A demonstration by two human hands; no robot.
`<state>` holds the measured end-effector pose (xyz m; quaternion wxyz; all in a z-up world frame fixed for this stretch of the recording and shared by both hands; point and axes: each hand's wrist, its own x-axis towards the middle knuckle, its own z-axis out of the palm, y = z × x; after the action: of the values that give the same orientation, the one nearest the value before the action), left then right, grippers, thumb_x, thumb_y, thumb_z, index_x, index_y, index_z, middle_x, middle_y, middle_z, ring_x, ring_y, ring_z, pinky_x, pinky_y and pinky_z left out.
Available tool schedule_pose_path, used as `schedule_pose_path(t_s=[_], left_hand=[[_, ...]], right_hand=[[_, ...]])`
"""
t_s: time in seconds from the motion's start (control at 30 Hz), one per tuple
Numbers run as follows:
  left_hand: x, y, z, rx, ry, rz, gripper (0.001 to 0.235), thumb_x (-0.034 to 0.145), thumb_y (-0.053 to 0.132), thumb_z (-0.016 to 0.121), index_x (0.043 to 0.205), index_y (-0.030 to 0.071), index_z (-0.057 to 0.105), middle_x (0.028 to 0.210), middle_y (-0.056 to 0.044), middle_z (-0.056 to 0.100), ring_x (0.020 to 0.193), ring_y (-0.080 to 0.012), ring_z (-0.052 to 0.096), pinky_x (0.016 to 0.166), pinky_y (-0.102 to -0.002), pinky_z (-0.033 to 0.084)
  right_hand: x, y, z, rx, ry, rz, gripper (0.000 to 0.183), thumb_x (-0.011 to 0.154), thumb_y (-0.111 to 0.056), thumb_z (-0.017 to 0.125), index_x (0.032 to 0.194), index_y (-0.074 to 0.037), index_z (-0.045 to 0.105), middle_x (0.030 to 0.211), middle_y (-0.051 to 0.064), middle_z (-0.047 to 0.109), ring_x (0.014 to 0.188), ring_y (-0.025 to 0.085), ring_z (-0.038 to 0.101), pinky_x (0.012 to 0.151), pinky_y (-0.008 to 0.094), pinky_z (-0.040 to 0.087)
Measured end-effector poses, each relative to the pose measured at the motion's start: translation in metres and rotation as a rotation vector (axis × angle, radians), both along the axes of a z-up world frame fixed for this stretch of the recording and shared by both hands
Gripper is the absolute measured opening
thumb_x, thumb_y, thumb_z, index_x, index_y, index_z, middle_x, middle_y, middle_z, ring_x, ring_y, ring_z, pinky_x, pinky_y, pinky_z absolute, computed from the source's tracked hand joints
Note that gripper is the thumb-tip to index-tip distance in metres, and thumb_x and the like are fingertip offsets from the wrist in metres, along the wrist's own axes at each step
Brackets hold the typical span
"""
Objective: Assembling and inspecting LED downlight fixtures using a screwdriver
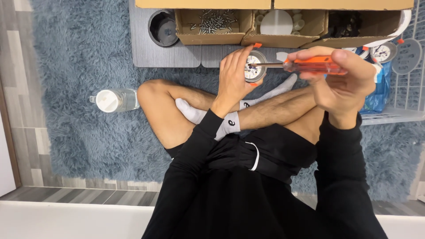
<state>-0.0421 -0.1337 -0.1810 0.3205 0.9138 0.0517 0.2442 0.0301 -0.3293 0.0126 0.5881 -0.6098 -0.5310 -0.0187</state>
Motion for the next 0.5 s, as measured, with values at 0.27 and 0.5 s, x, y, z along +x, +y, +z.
schedule_pose_path(t_s=[0.27,0.5], left_hand=[[-0.001,0.0,0.005,-0.011,-0.012,0.0,0.084,0.088,0.042,0.09,0.156,0.014,0.051,0.142,-0.004,0.069,0.132,-0.0263,0.066,0.112,-0.041,0.049],[-0.001,0.0,0.006,-0.005,-0.009,0.001,0.083,0.086,0.041,0.089,0.155,0.014,0.053,0.141,-0.004,0.07,0.131,-0.0256,0.067,0.111,-0.041,0.049]], right_hand=[[0.002,-0.001,-0.028,-0.014,0.039,0.014,0.067,0.111,0.025,0.062,0.163,-0.011,0.039,0.13,0.048,0.062,0.116,0.059,0.074,0.104,0.063,0.07],[0.003,0.001,-0.023,-0.021,0.059,0.004,0.068,0.11,0.028,0.061,0.161,-0.011,0.038,0.127,0.05,0.061,0.117,0.06,0.073,0.103,0.067,0.07]])
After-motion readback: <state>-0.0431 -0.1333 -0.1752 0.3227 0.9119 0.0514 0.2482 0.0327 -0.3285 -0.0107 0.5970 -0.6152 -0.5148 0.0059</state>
